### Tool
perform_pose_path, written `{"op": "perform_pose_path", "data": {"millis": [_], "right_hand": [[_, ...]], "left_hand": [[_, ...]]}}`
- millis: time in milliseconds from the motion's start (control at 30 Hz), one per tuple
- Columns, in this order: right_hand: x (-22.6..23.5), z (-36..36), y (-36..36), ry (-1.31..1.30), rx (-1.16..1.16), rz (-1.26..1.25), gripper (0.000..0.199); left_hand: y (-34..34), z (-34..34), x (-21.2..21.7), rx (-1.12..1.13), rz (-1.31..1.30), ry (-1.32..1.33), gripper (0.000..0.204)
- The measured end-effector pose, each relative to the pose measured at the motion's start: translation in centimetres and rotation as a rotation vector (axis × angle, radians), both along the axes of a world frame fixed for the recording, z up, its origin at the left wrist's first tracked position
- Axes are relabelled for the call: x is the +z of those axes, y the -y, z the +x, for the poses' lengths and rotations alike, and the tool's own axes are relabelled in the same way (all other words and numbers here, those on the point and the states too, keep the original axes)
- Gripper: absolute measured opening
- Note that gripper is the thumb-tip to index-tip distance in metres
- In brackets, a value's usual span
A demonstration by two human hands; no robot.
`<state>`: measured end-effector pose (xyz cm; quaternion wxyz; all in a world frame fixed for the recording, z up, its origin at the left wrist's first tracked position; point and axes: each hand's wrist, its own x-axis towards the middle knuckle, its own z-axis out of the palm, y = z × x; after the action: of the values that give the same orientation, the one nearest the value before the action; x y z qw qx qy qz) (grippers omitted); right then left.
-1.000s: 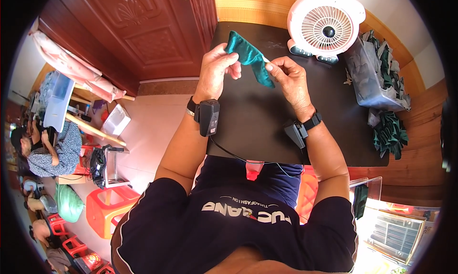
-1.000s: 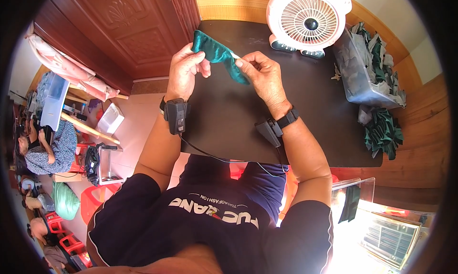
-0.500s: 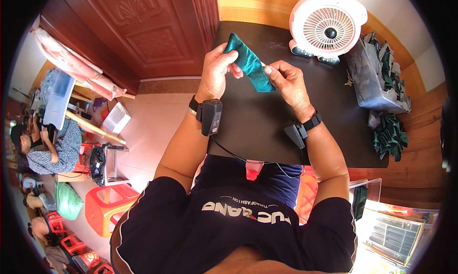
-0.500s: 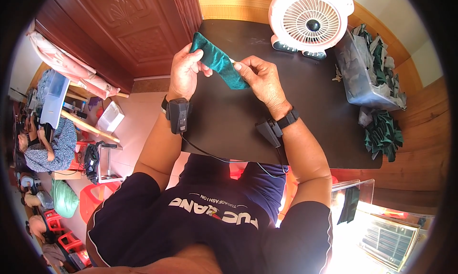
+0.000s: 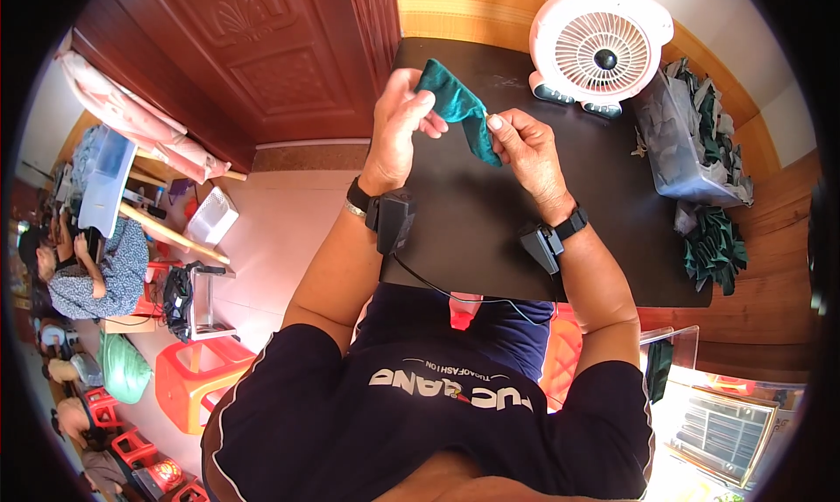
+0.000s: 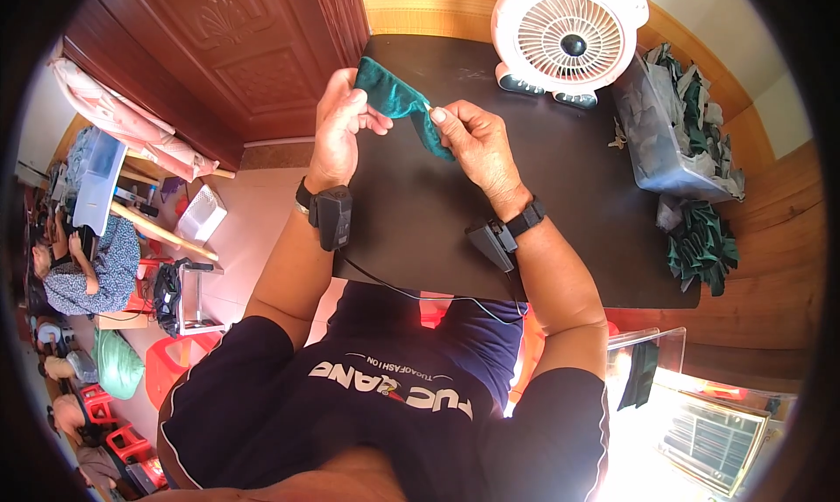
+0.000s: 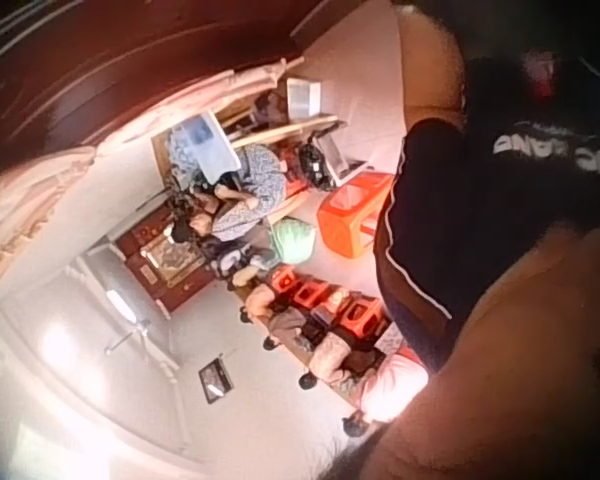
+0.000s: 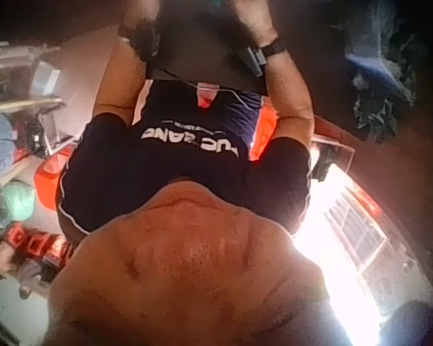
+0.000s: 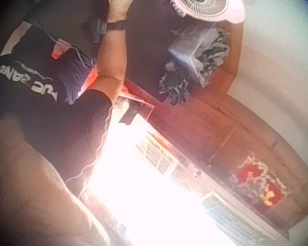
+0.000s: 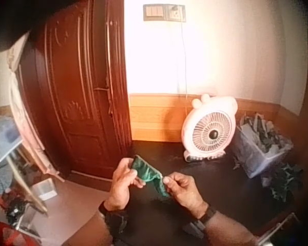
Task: Turning small fabric pieces inside out and using a wooden stick to push out and refine the corners.
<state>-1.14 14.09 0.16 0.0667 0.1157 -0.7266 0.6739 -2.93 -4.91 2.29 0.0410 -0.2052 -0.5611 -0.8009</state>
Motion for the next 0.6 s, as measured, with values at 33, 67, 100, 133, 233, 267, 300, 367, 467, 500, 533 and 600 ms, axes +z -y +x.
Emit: {"op": "perform_pose_path", "data": {"millis": [33, 67, 100, 133, 233, 267, 300, 367, 467, 500, 533, 600], "right_hand": [[0.1, 0.1, 0.1, -0.004, 0.008, 0.026, 0.026], [0.2, 0.2, 0.2, -0.007, 0.016, 0.052, 0.026], [0.1, 0.2, 0.2, -0.005, 0.015, 0.051, 0.026], [0.1, 0.3, 0.3, -0.028, 0.029, 0.082, 0.026], [-0.1, 0.2, 0.1, -0.051, 0.035, 0.116, 0.026], [-0.1, 0.1, 0.0, -0.053, 0.025, 0.121, 0.026], [-0.1, 0.2, 0.0, -0.052, 0.025, 0.121, 0.026], [0.1, 0.3, 0.0, -0.037, 0.027, 0.117, 0.027], [-0.2, 0.4, 0.3, -0.072, 0.017, 0.097, 0.027], [-0.3, 0.4, 0.4, -0.072, 0.018, 0.098, 0.027], [-0.4, 0.4, 0.5, -0.080, 0.005, 0.101, 0.027], [-0.3, 0.4, 0.6, -0.088, -0.007, 0.107, 0.026]], "left_hand": [[0.1, -0.1, 0.1, 0.029, 0.006, -0.012, 0.024], [0.1, -0.1, 0.2, 0.058, 0.011, -0.023, 0.027], [0.2, -0.1, 0.3, 0.055, 0.000, -0.007, 0.021], [0.5, -0.3, 0.1, 0.056, -0.001, -0.007, 0.021], [0.6, -0.6, -0.3, -0.015, -0.055, 0.056, 0.014], [0.5, -0.3, 0.0, -0.016, -0.055, 0.057, 0.014], [0.4, -0.1, 0.2, -0.010, -0.085, 0.091, 0.015], [0.5, 0.2, 0.5, -0.001, -0.116, 0.125, 0.017], [0.4, 0.4, 0.6, -0.070, -0.105, 0.161, 0.020], [0.4, 0.5, 0.7, -0.075, -0.101, 0.170, 0.021], [0.4, 0.5, 0.7, -0.079, -0.097, 0.178, 0.022], [0.4, 0.4, 0.7, -0.075, -0.097, 0.179, 0.022]]}}
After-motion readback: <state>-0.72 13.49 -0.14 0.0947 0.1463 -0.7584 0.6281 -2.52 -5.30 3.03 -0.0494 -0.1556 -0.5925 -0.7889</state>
